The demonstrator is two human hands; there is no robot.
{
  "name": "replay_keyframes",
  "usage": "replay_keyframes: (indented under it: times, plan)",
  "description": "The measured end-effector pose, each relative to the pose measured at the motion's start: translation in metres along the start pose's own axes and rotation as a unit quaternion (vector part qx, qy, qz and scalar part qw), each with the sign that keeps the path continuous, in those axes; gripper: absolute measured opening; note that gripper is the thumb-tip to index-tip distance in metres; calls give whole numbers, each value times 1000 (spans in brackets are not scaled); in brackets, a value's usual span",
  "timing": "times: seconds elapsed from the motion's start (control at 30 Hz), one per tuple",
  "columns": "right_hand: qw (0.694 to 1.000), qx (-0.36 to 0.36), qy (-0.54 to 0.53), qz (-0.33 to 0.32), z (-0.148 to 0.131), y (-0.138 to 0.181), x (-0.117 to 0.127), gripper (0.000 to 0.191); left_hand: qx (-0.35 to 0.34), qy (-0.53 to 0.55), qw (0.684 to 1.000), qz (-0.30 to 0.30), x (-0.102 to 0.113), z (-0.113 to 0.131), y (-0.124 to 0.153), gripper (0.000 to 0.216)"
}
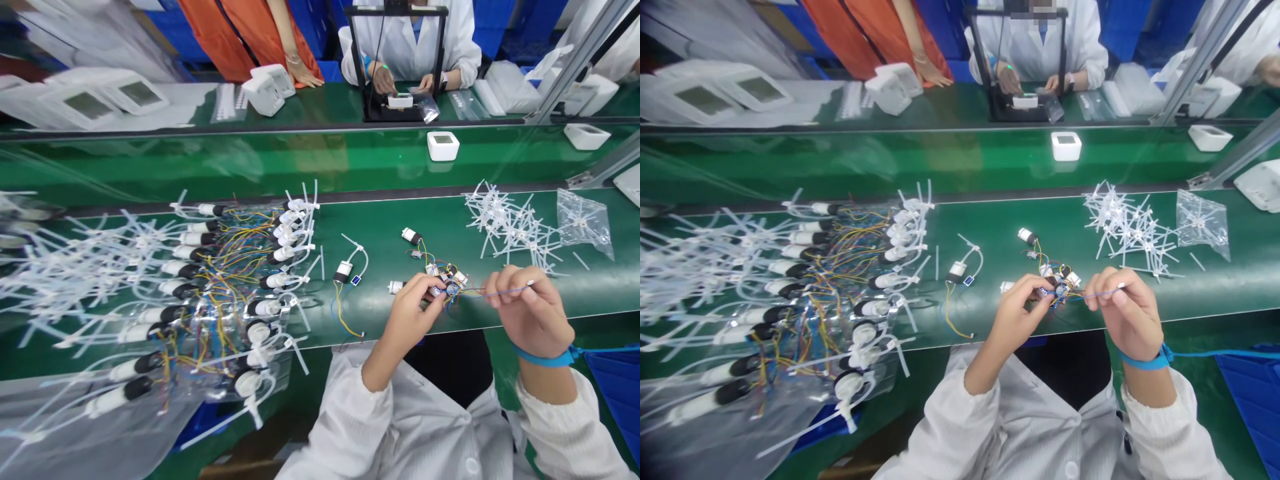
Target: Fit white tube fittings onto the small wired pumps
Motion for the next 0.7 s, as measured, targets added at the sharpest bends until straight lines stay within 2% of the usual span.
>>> replay_keyframes:
  times: [0.17,0.37,0.7]
  plan:
    - [1000,4,11,-13,-2,3,4,24,0,20,1000,2,8,9,3,9]
    - [998,26,28,-59,-9,13,11,23,60,123,990,-16,10,10,12,6]
    - [968,48,160,-187,-12,36,20,26,54,175,983,-17,10,3,20,17]
Point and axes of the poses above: each hand's wrist, its own y-axis away from the middle knuckle, its own x-axis out of the back of the hand, z = x × y, the point moved 5 cm from there along -y, towards the middle knuckle, and after that the axes turned 12 degrees about z, right-handed, at the moved point
